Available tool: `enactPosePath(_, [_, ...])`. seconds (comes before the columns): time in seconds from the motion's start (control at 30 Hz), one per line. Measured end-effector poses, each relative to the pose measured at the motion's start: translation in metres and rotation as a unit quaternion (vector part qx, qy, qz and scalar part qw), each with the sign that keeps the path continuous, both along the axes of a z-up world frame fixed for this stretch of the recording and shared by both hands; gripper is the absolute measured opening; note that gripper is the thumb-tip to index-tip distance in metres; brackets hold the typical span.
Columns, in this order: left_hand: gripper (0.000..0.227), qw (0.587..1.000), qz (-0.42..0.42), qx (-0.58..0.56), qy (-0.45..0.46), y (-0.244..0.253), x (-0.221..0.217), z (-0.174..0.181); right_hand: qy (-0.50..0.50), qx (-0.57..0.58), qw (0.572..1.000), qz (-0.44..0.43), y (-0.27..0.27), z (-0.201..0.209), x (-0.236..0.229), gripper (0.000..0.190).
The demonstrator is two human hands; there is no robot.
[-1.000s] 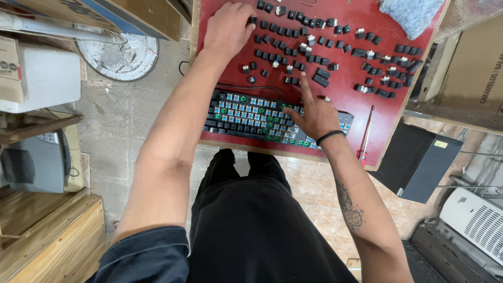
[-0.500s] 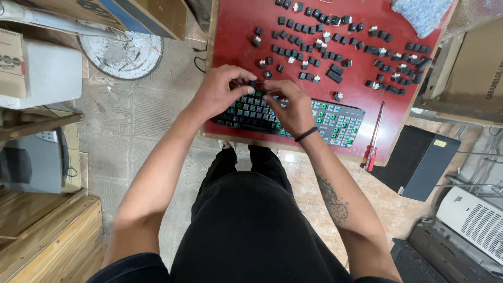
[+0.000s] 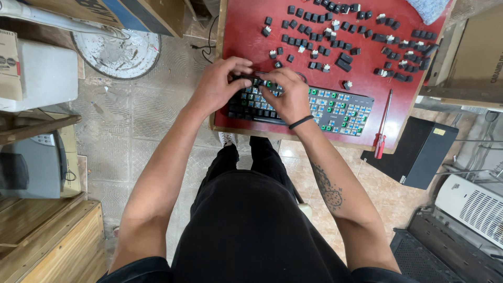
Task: The person assembles a mechanical keyboard by inserting individual keycaps into the keyboard base. They pick up keycaps from a red table and place them into the corresponding switch positions on the keyboard, working systematically across the layout.
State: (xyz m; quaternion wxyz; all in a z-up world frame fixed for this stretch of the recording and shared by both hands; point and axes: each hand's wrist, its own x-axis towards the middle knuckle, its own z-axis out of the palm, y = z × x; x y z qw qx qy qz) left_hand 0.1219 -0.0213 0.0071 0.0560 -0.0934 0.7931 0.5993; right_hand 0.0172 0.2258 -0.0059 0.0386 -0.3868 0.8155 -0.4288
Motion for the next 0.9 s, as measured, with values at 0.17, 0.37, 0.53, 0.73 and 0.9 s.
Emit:
enactPosePath(0.17, [0.041,0.984,0.047,-0.158,0.060,-0.010,0.026,-0.030,-0.039,0.035,0.999,-0.008,0.009,-0.046,0.014,0.035])
enactPosePath(0.37, [0.050,0.985,0.031,-0.169,0.026,0.001,0.036,-0.064,0.033,0.091,0.995,-0.002,-0.002,-0.060,0.024,0.030])
enactPosePath(0.53, [0.051,0.976,0.033,-0.211,0.035,0.004,0.033,-0.082,0.068,0.115,0.991,0.002,-0.010,-0.076,0.021,0.027])
enactPosePath(0.73, [0.052,0.972,0.055,-0.228,0.020,0.013,0.032,-0.082,0.095,0.152,0.984,-0.001,-0.008,-0.096,0.023,0.028])
enactPosePath(0.9, [0.060,0.966,0.066,-0.247,-0.035,0.021,0.024,-0.080,0.120,0.185,0.975,-0.012,-0.008,-0.103,0.025,0.028])
